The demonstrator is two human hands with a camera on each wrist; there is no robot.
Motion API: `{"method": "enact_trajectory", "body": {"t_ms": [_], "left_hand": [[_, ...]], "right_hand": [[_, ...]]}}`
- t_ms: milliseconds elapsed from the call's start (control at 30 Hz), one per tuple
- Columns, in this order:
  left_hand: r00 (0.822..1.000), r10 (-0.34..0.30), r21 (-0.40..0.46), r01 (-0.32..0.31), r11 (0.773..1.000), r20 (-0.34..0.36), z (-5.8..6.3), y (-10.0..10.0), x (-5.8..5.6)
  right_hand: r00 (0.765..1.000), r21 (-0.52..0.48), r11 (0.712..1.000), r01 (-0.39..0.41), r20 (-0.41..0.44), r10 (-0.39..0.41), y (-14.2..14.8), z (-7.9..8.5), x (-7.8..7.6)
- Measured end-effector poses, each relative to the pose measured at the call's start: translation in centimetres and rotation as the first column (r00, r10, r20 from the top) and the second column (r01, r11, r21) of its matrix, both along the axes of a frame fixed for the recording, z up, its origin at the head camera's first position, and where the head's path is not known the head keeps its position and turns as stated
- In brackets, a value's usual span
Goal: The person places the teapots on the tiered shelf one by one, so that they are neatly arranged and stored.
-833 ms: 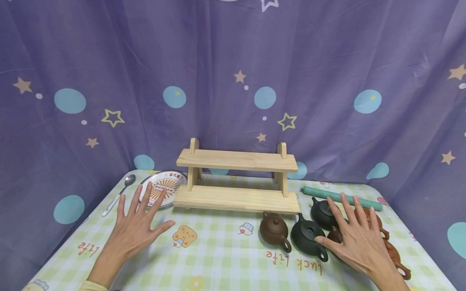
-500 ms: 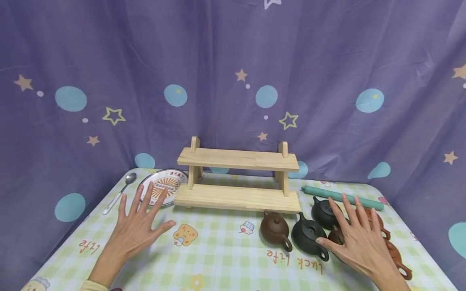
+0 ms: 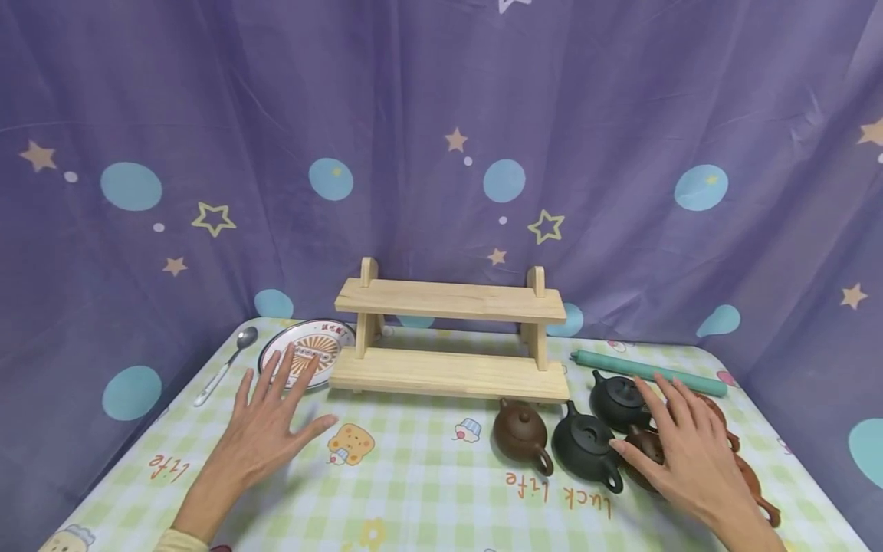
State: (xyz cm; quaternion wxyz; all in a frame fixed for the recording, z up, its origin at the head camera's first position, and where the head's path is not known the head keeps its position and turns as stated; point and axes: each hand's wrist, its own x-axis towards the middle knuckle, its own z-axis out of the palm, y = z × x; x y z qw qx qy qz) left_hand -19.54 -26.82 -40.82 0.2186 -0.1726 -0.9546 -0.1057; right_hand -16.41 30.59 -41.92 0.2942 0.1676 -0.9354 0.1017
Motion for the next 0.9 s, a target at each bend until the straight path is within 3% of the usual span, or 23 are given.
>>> {"method": "enact_trajectory", "body": {"t_ms": [133, 233, 367, 533, 667, 833, 900], "left_hand": [[0.995, -0.024, 0.185, 0.006, 0.983, 0.094, 0.2, 0.5, -0.9], [0.982, -0.017, 0.316, -0.045, 0.948, 0.19, 0.2, 0.8, -1.7], [0.957, -0.012, 0.425, -0.117, 0.897, 0.289, -0.2, 1.1, -2.8], [0.947, -0.06, 0.523, -0.121, 0.843, 0.316, -1.3, 1.1, -3.9], [0.944, -0.102, 0.573, -0.103, 0.813, 0.315, -2.0, 1.1, -4.6], [0.942, -0.106, 0.588, -0.108, 0.802, 0.318, -2.6, 1.0, -5.5], [0.942, -0.108, 0.593, -0.109, 0.798, 0.318, -2.8, 1.0, -5.8]], "right_hand": [[0.996, -0.109, 0.992, -0.058, -0.068, 0.051, 0.4, 0.0, 0.4], [0.992, -0.179, 0.98, -0.089, -0.108, 0.071, 0.9, -0.1, 0.9], [0.983, -0.237, 0.965, -0.114, -0.168, 0.075, 1.7, -0.5, 1.6], [0.976, -0.287, 0.951, -0.112, -0.214, 0.05, 3.1, -1.2, 2.6], [0.977, -0.313, 0.947, -0.076, -0.214, 0.008, 4.2, -1.8, 3.4], [0.974, -0.321, 0.946, -0.048, -0.226, -0.027, 5.5, -2.6, 4.2], [0.976, -0.321, 0.947, 0.004, -0.207, -0.074, 5.8, -2.8, 4.6]]}}
